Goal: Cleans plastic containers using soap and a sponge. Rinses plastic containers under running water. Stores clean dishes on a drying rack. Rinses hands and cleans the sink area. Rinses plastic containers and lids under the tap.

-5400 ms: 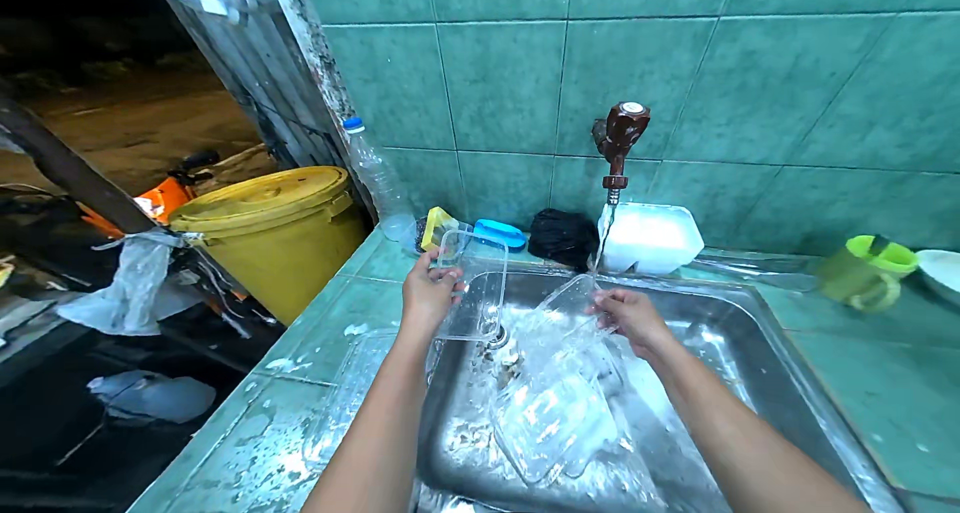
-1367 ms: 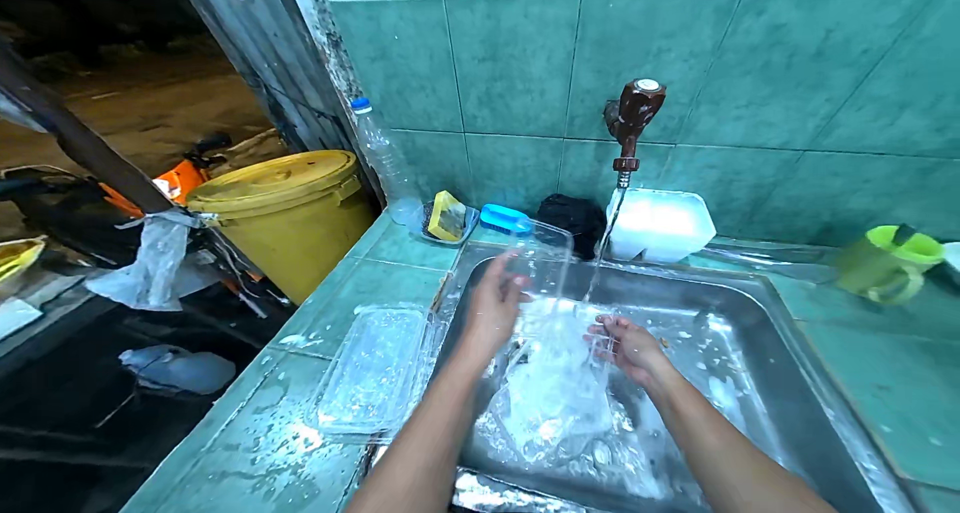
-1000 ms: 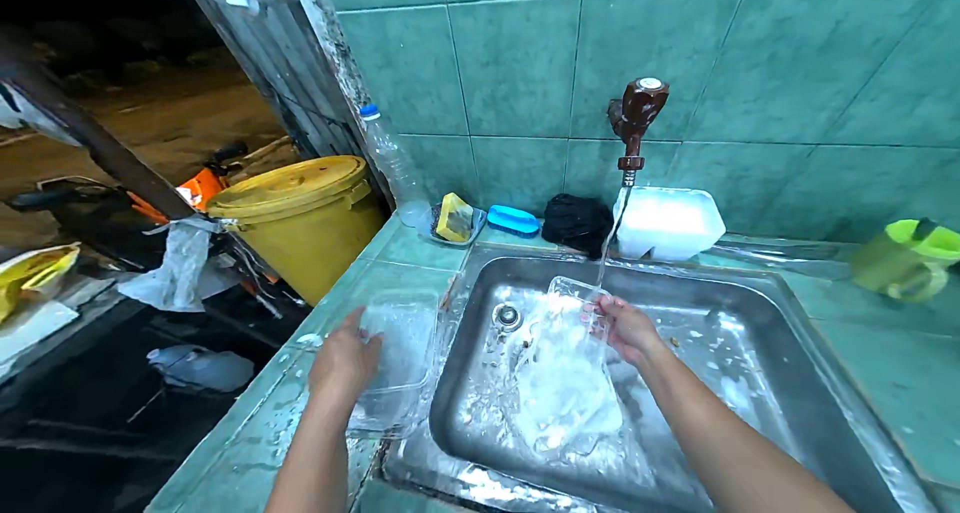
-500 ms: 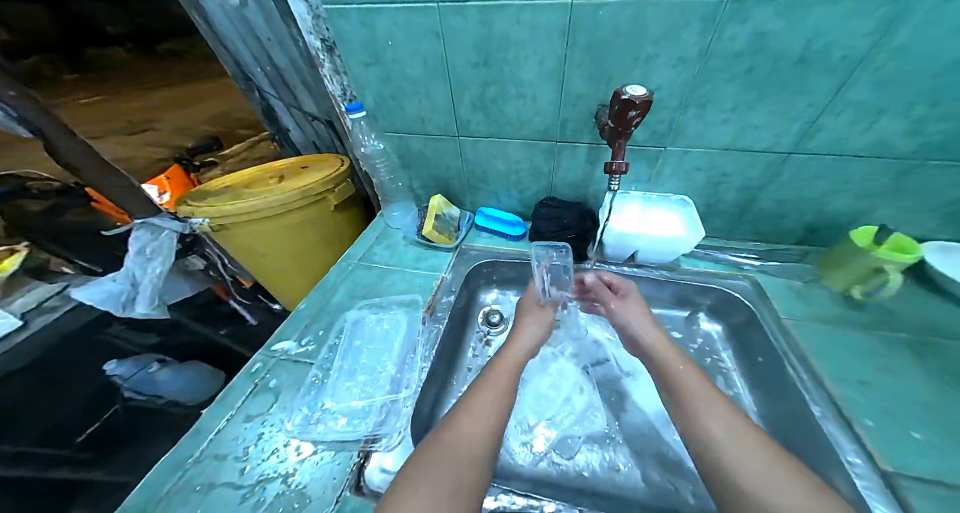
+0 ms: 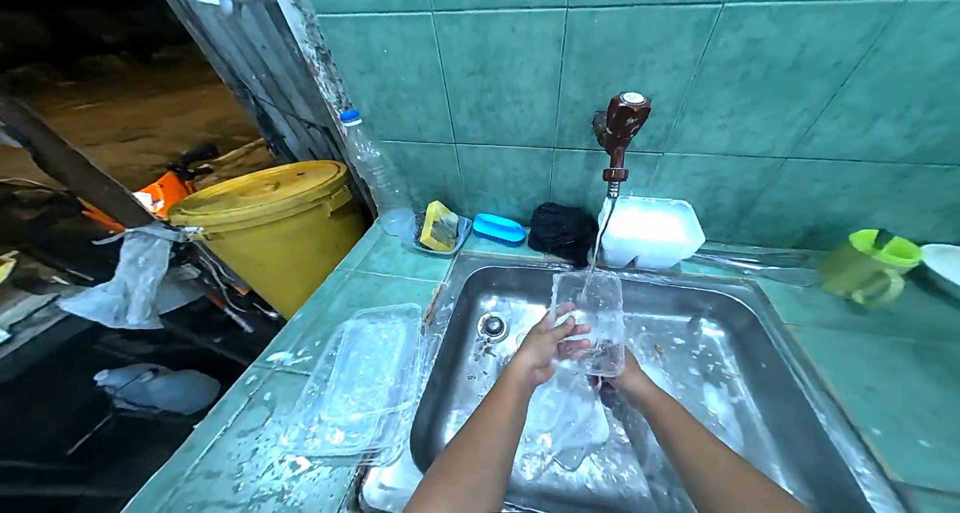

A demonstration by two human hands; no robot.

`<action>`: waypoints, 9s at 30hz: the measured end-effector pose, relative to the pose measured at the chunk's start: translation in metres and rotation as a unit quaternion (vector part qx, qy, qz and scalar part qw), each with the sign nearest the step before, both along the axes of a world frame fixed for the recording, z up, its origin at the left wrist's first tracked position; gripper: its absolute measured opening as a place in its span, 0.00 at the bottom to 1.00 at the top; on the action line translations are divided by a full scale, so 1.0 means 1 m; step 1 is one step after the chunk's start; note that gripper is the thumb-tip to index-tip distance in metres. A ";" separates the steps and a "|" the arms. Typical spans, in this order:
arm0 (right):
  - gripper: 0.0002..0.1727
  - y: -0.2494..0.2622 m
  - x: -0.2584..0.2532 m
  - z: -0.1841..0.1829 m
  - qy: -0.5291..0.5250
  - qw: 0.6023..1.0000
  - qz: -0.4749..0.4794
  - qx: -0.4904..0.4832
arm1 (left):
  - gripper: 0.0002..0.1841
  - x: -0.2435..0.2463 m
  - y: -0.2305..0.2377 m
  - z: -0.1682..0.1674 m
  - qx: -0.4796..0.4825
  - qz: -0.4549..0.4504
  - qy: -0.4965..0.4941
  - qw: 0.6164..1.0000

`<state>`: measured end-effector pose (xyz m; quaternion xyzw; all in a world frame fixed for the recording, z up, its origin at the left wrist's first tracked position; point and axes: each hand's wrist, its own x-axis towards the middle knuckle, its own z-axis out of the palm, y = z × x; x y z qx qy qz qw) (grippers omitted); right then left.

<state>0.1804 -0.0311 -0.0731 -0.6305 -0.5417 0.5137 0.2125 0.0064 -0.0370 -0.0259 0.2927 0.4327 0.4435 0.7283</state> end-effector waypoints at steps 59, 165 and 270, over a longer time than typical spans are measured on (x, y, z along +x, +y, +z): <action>0.42 -0.040 -0.008 0.008 -0.261 0.937 0.232 -0.015 | 0.25 -0.012 -0.011 0.007 -0.014 -0.051 0.036 0.998; 0.14 0.028 -0.016 0.063 0.146 0.985 -0.097 0.009 | 0.33 -0.227 -0.105 0.089 0.017 0.196 0.744 0.639; 0.34 0.014 0.009 0.032 -0.304 0.916 0.226 0.134 | 0.22 -0.010 -0.021 0.009 -0.006 0.008 0.056 0.998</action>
